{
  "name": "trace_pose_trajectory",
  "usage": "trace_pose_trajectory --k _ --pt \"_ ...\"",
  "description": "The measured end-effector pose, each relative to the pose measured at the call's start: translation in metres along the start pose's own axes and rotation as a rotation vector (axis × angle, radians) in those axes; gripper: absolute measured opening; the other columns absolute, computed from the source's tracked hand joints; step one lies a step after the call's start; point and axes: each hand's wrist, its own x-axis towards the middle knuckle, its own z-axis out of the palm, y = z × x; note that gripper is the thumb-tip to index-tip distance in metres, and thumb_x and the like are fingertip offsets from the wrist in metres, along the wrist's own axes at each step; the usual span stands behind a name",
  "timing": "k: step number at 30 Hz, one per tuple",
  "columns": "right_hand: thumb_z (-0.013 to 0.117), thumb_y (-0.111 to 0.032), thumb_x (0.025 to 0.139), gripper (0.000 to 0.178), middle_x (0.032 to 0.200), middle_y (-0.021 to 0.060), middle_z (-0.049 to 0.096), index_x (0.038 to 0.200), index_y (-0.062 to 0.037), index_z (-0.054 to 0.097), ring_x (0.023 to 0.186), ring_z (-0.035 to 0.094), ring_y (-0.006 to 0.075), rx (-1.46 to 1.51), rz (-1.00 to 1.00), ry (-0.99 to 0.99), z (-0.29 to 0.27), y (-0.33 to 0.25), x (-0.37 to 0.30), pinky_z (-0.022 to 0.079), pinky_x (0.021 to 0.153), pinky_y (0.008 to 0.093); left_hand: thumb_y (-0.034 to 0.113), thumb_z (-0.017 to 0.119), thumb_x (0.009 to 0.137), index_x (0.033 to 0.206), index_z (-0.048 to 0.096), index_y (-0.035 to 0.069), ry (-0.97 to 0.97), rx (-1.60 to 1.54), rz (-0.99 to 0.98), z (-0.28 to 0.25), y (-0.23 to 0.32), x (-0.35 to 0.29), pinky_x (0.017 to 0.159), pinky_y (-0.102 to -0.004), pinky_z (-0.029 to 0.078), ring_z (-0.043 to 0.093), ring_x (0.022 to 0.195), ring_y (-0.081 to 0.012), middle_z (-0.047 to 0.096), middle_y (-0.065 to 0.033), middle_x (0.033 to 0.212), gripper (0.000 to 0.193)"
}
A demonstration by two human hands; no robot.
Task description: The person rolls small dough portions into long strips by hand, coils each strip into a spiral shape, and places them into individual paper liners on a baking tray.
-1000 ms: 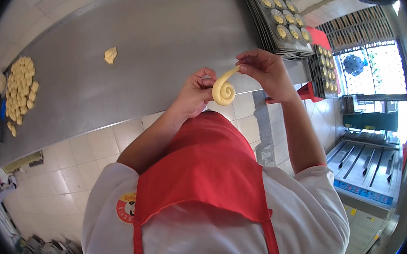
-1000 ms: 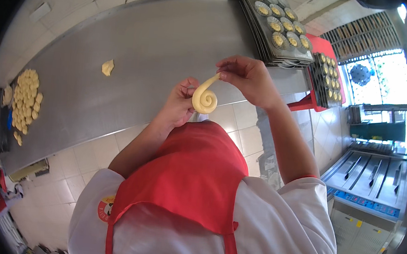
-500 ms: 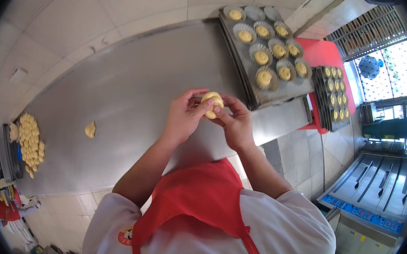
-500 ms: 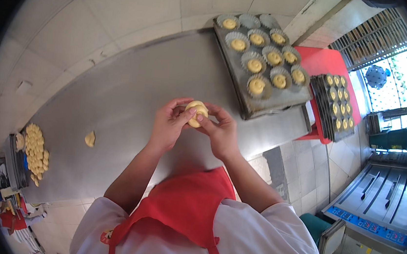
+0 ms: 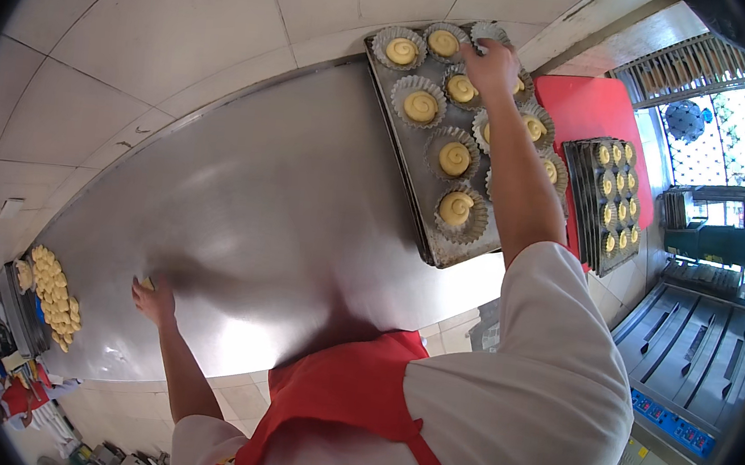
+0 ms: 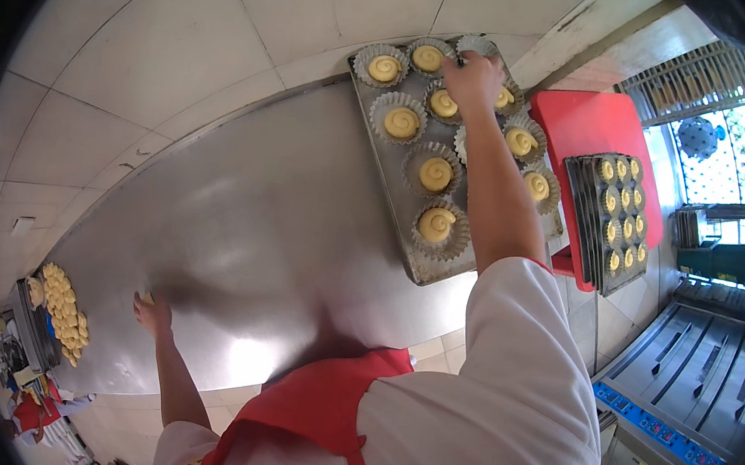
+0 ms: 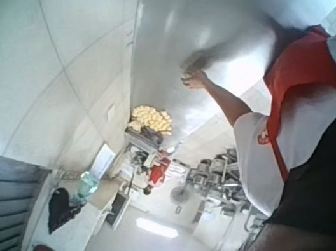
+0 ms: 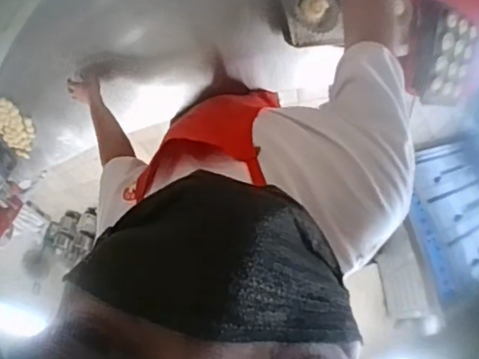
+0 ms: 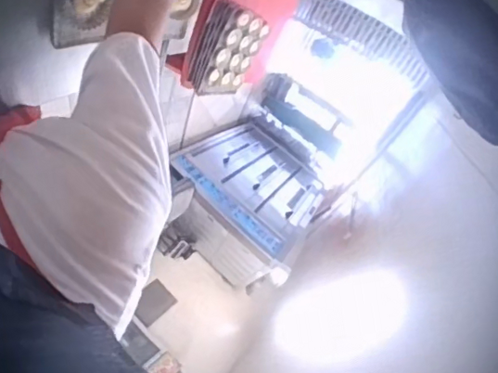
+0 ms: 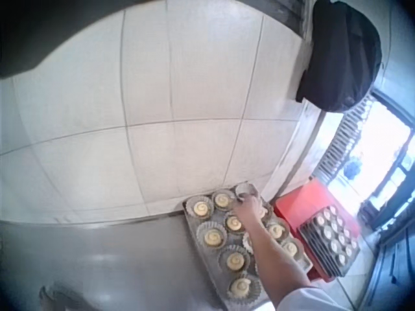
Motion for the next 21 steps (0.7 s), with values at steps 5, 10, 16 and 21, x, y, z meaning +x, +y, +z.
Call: trace_pose_trajectory --k 5,10,16,21 --pt "0.077 -0.027 0.095 0.027 0.106 0.0202 0.067 0.111 -0.0053 0.078 0.095 0.065 0.0333 0.23 -0.058 0.164 -0.051 -0.022 -0.122 0.053 0.085 0.0441 0.035 0.077 0.095 0.154 0.051 0.008 -0.195 -0.173 0.038 0.004 -0.028 0.006 0.112 -0.0531 0.047 0.056 0.135 -0.043 0.059 -0.0236 0.146 0.07" --pt "0.072 -0.013 0.093 0.019 0.105 0.0179 0.071 0.11 -0.0056 0.077 0.102 0.07 0.0365 0.529 -0.033 -0.336 -0.035 -0.112 -0.331 0.054 0.095 0.0477 0.01 0.08 0.094 0.146 0.054 0.006 -0.263 -0.623 0.41 -0.019 0.018 0.003 0.086 -0.0391 0.06 0.073 0.1 -0.0259 0.076 -0.0143 0.111 0.058" --pt "0.085 -0.032 0.09 0.052 0.13 0.0196 0.067 0.136 -0.0114 0.07 0.102 0.073 0.0351 0.769 -0.218 -0.745 -0.02 -0.21 -0.501 0.061 0.086 0.0459 -0.002 0.086 0.086 0.133 0.066 0.002 -0.848 -1.132 0.856 -0.115 0.075 -0.097 0.072 -0.0278 0.058 0.074 0.085 -0.0142 0.079 -0.0099 0.103 0.05" --pt "0.082 -0.028 0.09 0.061 0.154 0.019 0.051 0.145 -0.0113 0.063 0.121 0.065 0.04 0.139 -0.344 -0.839 0.015 -0.15 -0.586 0.054 0.1 0.0526 0.012 0.08 0.094 0.129 0.072 0.001 -0.721 -0.841 1.283 -0.054 0.014 -0.151 0.096 -0.0403 0.056 0.07 0.112 -0.0281 0.073 -0.017 0.117 0.037"
